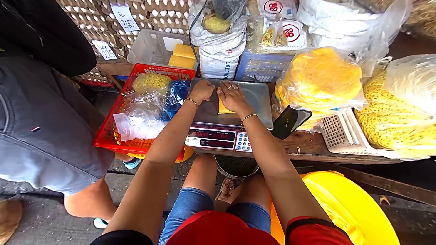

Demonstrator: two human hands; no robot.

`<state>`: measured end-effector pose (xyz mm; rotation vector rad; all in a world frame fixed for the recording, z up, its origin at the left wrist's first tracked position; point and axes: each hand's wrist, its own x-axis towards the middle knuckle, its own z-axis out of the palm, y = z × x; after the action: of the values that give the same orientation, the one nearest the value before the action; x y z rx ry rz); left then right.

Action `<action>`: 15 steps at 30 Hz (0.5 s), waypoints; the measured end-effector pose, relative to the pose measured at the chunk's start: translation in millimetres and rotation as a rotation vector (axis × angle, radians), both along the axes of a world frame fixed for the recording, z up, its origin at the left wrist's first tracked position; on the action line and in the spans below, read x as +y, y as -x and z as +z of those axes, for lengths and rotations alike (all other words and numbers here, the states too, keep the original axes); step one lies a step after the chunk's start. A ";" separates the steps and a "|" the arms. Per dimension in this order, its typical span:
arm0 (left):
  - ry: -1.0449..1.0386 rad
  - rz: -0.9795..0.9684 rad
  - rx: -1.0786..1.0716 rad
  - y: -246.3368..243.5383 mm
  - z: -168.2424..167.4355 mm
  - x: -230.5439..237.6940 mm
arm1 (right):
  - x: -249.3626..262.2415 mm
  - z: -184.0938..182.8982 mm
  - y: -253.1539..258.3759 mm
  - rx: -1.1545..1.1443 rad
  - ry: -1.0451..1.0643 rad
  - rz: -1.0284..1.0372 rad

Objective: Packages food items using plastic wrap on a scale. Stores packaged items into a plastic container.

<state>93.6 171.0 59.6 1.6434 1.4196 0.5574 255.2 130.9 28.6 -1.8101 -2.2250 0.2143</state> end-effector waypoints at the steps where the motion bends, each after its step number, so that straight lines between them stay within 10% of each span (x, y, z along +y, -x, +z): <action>1: 0.000 0.010 -0.008 2.7 -0.2 -0.7 | 0.2 -0.9 -0.3 -0.009 0.003 0.000; 15: -0.010 0.042 -0.129 13.0 1.5 -29.3 | -2.1 -0.1 -2.3 0.062 0.032 -0.052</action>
<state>80.6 141.7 61.1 1.5596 1.3614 0.6831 257.4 128.8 28.5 -1.8491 -2.1423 0.2934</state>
